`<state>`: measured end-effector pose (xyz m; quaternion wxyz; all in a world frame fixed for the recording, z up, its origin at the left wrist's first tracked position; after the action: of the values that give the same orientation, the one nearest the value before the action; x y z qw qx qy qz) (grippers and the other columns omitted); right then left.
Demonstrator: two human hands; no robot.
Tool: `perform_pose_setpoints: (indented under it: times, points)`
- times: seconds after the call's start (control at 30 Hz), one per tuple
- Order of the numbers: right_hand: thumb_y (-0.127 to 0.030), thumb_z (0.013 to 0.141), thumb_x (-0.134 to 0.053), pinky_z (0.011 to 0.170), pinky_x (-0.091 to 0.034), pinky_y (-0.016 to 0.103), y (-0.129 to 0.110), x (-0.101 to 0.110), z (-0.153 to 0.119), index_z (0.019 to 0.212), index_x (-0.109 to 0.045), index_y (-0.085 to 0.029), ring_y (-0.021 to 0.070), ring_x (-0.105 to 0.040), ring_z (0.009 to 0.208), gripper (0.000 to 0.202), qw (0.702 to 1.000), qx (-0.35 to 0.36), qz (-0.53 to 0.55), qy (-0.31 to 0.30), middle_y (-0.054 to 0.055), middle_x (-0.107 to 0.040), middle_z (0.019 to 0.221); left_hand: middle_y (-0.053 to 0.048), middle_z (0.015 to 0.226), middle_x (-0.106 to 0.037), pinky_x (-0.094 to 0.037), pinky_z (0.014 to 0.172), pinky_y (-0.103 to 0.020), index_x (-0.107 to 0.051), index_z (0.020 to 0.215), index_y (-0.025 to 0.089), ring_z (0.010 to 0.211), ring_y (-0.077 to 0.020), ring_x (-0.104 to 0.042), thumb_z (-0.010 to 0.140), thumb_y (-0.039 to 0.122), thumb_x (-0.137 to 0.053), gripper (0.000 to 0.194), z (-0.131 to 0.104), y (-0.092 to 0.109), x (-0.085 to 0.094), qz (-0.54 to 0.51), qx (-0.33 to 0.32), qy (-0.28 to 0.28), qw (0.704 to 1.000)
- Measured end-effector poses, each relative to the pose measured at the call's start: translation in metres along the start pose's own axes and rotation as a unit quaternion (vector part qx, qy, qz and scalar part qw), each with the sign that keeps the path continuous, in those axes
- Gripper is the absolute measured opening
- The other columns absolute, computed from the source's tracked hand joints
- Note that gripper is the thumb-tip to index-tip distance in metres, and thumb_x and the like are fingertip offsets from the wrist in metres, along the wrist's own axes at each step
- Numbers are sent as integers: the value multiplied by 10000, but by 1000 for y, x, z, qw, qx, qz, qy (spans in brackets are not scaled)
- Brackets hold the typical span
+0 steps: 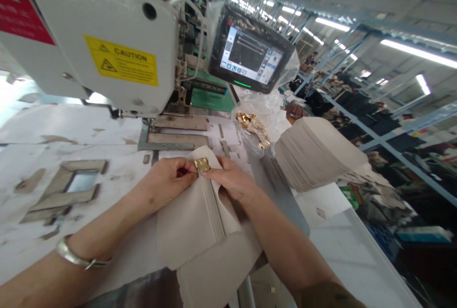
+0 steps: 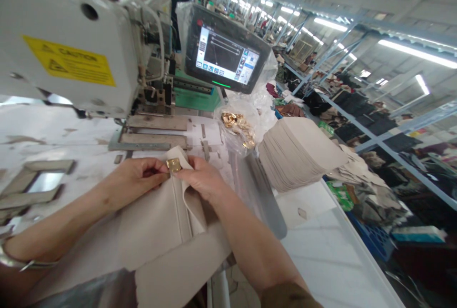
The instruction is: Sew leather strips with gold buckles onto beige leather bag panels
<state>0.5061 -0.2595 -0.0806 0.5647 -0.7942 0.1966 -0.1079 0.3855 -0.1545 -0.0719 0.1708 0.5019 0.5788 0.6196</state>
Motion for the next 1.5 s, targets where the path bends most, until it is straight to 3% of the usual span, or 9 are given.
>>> perform_pose_setpoints:
  times: [0.17,0.43,0.6,0.93,1.13,1.3,1.5]
  points:
    - [-431,656,-777,806,-484,348,-2,-6,-3,941,-693,-215,244,-629,870,367,996,43,-51,52,39,-701,884,-24,732,-728,-466,675,-315,-688,761,208,705,-211,-642,691,428,-535,276,-2,6,1,64,-7,33,997]
    - [-302,506,-815,808,-500,357,-2,3,-3,891,-658,-202,225,-632,798,428,999,-25,34,-27,25,-705,836,4,682,-676,-443,633,-282,-704,806,217,657,-180,-592,701,458,-528,316,-1,-2,0,62,-34,-19,997]
    - [-288,492,-819,812,-499,350,-3,2,-2,860,-662,-200,211,-632,754,410,998,-27,45,-38,10,-704,789,7,643,-665,-432,633,-284,-716,795,220,636,-180,-583,704,469,-532,323,-1,-3,2,74,-39,-7,996]
    - [-253,547,-752,796,-513,340,6,3,4,942,-687,-215,218,-648,798,402,1000,-3,20,11,-6,-726,824,-11,696,-705,-436,685,-301,-689,739,234,687,-205,-618,726,407,-524,240,-3,10,0,108,-54,35,992]
    - [-237,547,-778,884,-503,354,1,2,0,974,-684,-190,224,-662,868,440,1000,10,7,12,9,-729,867,-9,750,-737,-471,699,-289,-716,768,222,734,-202,-653,712,388,-495,282,-6,9,5,79,-84,-2,993]
    - [-283,554,-813,838,-521,363,-3,-4,-4,920,-703,-203,238,-670,819,391,1000,20,-14,5,25,-727,853,-12,751,-731,-465,693,-285,-714,774,217,735,-201,-643,717,371,-508,263,-7,5,5,73,-99,-3,992]
    - [-345,597,-803,785,-524,370,-3,-12,-1,951,-703,-218,252,-662,845,390,992,44,-91,72,30,-715,859,-15,741,-724,-465,711,-298,-690,756,228,747,-216,-650,707,343,-537,198,-6,4,4,72,-113,6,991]
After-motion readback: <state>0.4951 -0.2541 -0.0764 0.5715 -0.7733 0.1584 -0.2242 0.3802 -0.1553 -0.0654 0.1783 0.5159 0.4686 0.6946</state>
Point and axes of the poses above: each hand's wrist, its own z-axis towards the middle knuckle, its own x-axis out of the back of the hand, y = z × x, the point moved 4 cm from there along z, towards the middle knuckle
